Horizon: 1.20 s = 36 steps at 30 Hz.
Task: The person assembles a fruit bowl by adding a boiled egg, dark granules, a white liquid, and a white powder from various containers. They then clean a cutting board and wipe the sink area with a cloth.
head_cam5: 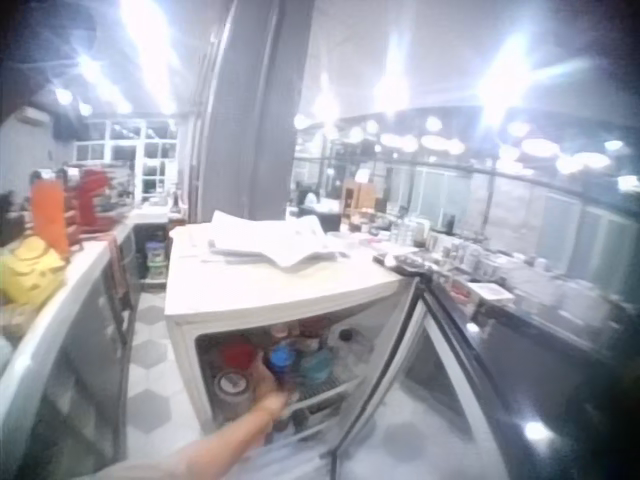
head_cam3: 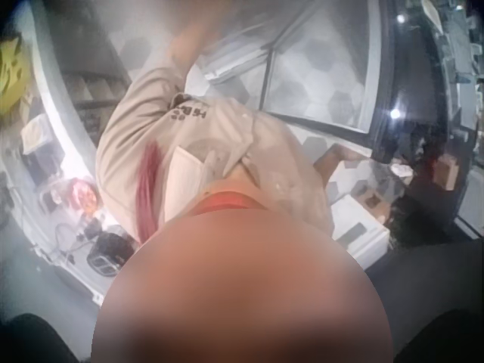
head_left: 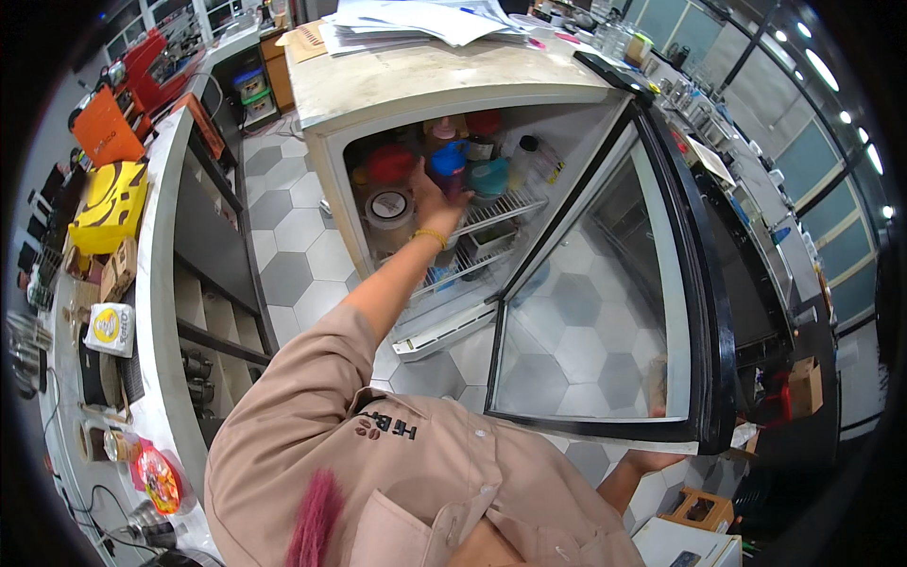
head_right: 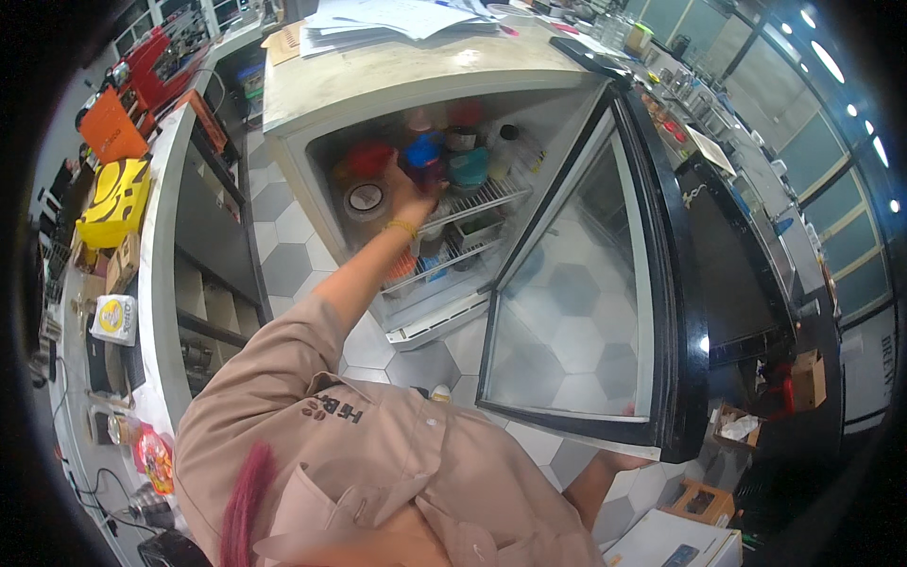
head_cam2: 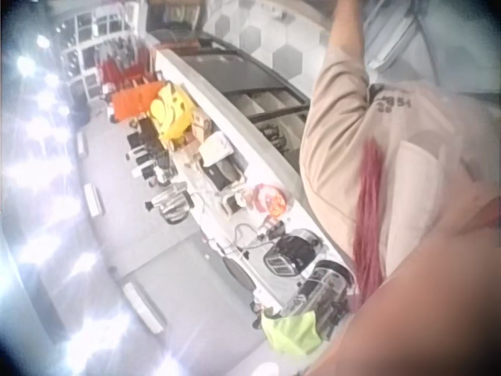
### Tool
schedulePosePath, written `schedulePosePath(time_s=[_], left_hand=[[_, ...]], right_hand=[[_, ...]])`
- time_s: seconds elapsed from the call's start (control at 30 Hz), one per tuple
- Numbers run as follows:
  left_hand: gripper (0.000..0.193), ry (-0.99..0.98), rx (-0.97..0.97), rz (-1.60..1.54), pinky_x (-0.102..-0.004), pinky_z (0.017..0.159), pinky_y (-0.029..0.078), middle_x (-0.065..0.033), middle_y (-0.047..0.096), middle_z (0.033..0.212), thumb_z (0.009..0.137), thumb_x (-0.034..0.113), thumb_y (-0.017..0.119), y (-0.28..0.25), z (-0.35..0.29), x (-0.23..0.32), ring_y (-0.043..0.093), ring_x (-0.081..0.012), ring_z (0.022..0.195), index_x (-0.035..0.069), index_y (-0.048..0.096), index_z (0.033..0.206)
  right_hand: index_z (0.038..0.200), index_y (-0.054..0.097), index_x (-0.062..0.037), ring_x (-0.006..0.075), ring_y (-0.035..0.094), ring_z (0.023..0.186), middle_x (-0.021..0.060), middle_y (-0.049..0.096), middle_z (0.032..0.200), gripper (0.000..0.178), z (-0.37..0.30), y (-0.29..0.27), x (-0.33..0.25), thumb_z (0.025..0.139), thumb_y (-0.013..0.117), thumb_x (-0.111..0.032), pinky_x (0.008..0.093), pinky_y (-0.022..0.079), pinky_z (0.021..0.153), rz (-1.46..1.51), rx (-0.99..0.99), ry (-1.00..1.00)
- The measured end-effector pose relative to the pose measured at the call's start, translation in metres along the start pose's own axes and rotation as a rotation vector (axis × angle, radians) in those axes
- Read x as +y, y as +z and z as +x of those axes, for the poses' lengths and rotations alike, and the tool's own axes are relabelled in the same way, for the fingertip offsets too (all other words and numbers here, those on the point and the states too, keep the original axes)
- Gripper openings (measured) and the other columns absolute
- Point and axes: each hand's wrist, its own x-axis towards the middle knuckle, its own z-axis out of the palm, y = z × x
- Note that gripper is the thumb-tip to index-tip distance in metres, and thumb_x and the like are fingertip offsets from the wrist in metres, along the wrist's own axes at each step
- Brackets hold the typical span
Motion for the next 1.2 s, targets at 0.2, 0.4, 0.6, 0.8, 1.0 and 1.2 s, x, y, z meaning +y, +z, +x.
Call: schedulePosePath(time_s=[0.2, 0.4, 0.6, 0.8, 1.0, 1.2], left_hand=[[0.026, 0.3, -0.317, -0.048, -0.0434, 0.103, 0.039, -0.0155, 0.059, 0.122, 0.086, 0.025, 0.075, -0.092, -0.121, 0.012, 0.053, -0.0339, 0.119, 0.007, 0.068, 0.103], [0.034, 0.054, -0.479, -0.081, -0.0425, 0.1, 0.041, -0.0075, 0.066, 0.113, 0.093, 0.019, 0.065, -0.265, -0.225, 0.006, 0.056, -0.0288, 0.112, 0.007, 0.066, 0.062], [0.015, -0.093, -0.03, 0.24, -0.0421, 0.098, 0.042, -0.008, 0.066, 0.112, 0.091, 0.019, 0.067, -0.459, -0.28, 0.027, 0.059, -0.0306, 0.108, 0.007, 0.068, 0.081], [0.021, -0.217, 0.427, 0.446, -0.0374, 0.097, 0.044, -0.0125, 0.062, 0.118, 0.087, 0.012, 0.069, -0.572, -0.362, 0.077, 0.059, -0.0282, 0.11, 0.006, 0.063, 0.106], [0.036, -0.366, 0.913, 0.298, -0.032, 0.092, 0.048, -0.0099, 0.052, 0.123, 0.09, 0.009, 0.068, -0.617, -0.409, 0.079, 0.056, -0.0196, 0.107, 0.004, 0.053, 0.122], [0.036, -0.347, 1.143, 0.392, -0.0316, 0.091, 0.049, -0.0089, 0.051, 0.122, 0.093, 0.007, 0.065, -0.655, -0.423, 0.058, 0.055, -0.0161, 0.104, 0.002, 0.048, 0.125]], right_hand=[[0.15, 0.037, -0.0077, 0.0326, 0.041, 0.139, 0.0141, 0.042, 0.152, 0.074, 0.007, 0.044, -0.07, 0.101, 0.033, -0.062, 0.0509, 0.03, 0.117, 0.927, 0.021, 0.482], [0.145, 0.037, -0.0072, 0.0312, 0.042, 0.133, 0.0131, 0.041, 0.144, 0.065, -0.033, 0.149, -0.125, 0.104, 0.029, -0.057, 0.0498, 0.036, 0.112, 1.308, -0.411, 0.619], [0.127, 0.041, -0.0077, 0.0266, 0.047, 0.12, 0.0141, 0.043, 0.133, 0.038, -0.068, 0.275, -0.144, 0.106, 0.036, -0.04, 0.0426, 0.045, 0.099, 0.87, -0.418, 0.428], [0.126, 0.039, 0.0014, 0.0284, 0.043, 0.126, 0.0166, 0.042, 0.129, 0.036, -0.086, 0.374, -0.196, 0.106, 0.042, -0.028, 0.046, 0.034, 0.111, 0.663, -0.266, 0.289], [0.11, 0.063, 0.0019, 0.0339, 0.045, 0.129, 0.0163, 0.055, 0.124, 0.027, -0.19, 0.447, -0.316, 0.094, 0.055, -0.017, 0.049, 0.03, 0.112, 0.89, -0.764, -0.105], [0.132, 0.06, -0.009, 0.0287, 0.053, 0.127, 0.0123, 0.057, 0.134, 0.038, -0.34, 0.548, -0.523, 0.096, 0.06, -0.021, 0.0401, 0.046, 0.1, 1.183, -1.708, -0.319]])
